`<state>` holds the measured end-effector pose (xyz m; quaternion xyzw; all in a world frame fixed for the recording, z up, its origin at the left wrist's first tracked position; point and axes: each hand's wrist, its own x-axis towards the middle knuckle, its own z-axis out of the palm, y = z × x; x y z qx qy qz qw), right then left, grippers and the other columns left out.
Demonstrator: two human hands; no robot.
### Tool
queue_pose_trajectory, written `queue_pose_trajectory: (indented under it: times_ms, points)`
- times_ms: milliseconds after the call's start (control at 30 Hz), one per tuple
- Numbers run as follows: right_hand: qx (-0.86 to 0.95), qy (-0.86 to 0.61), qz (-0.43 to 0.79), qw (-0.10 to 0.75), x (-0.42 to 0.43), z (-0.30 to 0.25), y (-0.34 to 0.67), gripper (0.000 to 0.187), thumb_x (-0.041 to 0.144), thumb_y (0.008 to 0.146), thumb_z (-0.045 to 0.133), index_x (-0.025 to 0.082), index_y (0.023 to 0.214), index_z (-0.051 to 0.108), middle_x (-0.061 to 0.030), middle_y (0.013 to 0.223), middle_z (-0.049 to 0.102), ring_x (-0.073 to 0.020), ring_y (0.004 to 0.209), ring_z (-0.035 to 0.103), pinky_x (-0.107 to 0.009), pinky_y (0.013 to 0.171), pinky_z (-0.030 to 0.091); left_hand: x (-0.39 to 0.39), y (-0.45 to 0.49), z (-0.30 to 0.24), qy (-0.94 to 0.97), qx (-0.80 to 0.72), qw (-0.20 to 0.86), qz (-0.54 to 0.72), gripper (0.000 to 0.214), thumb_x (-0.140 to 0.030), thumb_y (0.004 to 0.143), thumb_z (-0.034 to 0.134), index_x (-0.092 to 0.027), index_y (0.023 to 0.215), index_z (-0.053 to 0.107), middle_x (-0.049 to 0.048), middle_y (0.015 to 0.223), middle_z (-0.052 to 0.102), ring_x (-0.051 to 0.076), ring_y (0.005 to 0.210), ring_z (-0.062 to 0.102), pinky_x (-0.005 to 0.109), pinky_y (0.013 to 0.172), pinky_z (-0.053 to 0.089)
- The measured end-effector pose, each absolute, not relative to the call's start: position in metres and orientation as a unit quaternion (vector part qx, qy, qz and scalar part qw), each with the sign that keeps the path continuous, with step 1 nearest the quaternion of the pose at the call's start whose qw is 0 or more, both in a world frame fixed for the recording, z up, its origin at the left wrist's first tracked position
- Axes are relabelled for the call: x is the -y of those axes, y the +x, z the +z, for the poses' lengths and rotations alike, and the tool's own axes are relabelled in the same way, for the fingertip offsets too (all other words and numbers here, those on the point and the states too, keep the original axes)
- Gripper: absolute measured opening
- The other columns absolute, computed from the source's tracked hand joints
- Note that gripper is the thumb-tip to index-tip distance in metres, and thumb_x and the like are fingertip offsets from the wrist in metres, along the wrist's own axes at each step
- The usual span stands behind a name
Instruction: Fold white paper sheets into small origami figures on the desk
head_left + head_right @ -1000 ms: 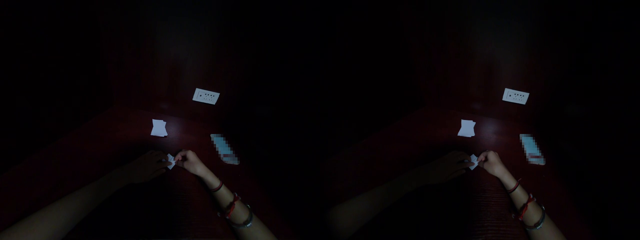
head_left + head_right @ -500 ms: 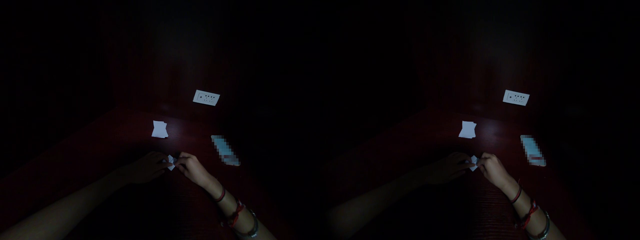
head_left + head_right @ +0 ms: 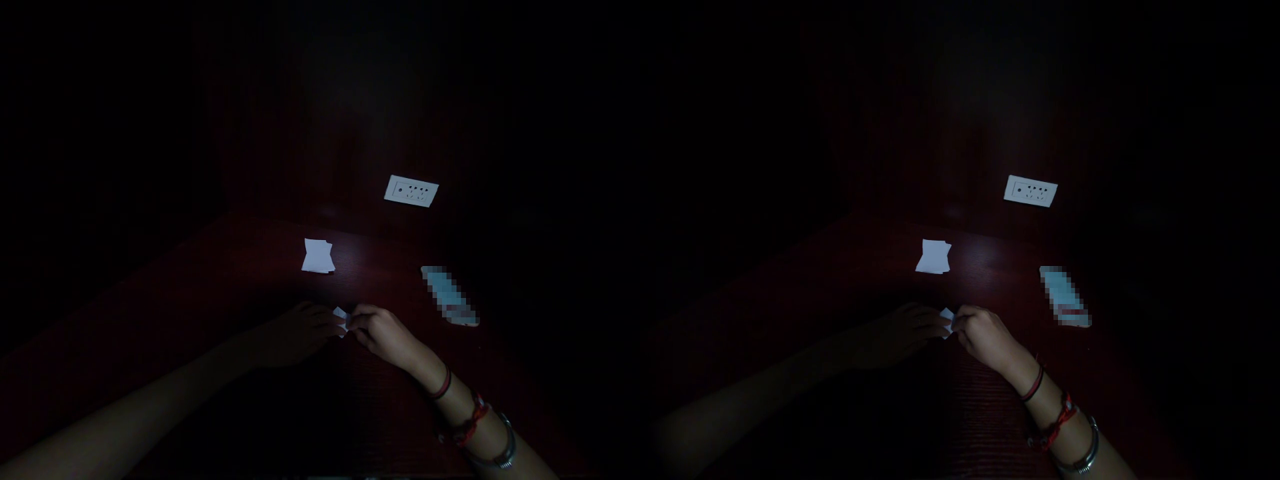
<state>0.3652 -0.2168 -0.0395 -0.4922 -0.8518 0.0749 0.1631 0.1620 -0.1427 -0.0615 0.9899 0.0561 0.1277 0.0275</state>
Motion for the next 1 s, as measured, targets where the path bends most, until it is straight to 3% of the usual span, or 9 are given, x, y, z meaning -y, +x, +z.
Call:
queue_pose_trajectory:
  times_ms: [333, 533, 800, 1000]
  points:
    - [0.865, -0.478, 0.08, 0.132, 0.22, -0.031, 0.368, 0.026, 0.012, 0.076, 0.043, 0.018, 0.095, 0.059, -0.0029, 0.092, 0.055, -0.0115, 0.081, 0.052, -0.021, 0.074, 0.041, 0.146, 0.161, -0.057, 0.99, -0.071, 0.035, 0.12, 0.049, -0.012, 0.079, 0.036, -0.024, 0.125, 0.024, 0.0034, 0.125, 0.036, 0.021, 0.111, 0.03, 0.039, 0.09, 0.021]
    - [0.866, -0.471, 0.097, 0.137, 0.221, -0.027, 0.369, 0.028, 0.011, 0.076, 0.042, 0.018, 0.098, 0.058, -0.003, 0.095, 0.054, -0.0112, 0.083, 0.052, -0.02, 0.075, 0.04, 0.148, 0.161, -0.062, 0.982, -0.114, 0.051, 0.145, 0.05, -0.011, 0.076, 0.038, -0.026, 0.123, 0.028, 0.0023, 0.129, 0.028, 0.022, 0.114, 0.027, 0.038, 0.091, 0.023]
    - [0.858, -0.482, 0.102, 0.145, 0.221, -0.022, 0.376, 0.028, 0.01, 0.076, 0.042, 0.019, 0.098, 0.058, -0.003, 0.088, 0.055, -0.0107, 0.079, 0.052, -0.021, 0.073, 0.04, 0.147, 0.161, -0.063, 0.974, -0.134, 0.094, 0.159, 0.046, -0.013, 0.079, 0.039, -0.027, 0.122, 0.031, 0.0006, 0.126, 0.032, 0.018, 0.113, 0.029, 0.035, 0.093, 0.024]
    - [0.867, -0.486, 0.065, 0.091, 0.222, -0.023, 0.37, 0.026, 0.013, 0.078, 0.041, 0.019, 0.098, 0.057, -0.0035, 0.09, 0.054, -0.0111, 0.08, 0.052, -0.021, 0.072, 0.04, 0.148, 0.162, -0.061, 0.976, -0.118, 0.08, 0.164, 0.046, -0.015, 0.078, 0.04, -0.025, 0.122, 0.03, 0.0034, 0.125, 0.033, 0.02, 0.112, 0.03, 0.037, 0.092, 0.024]
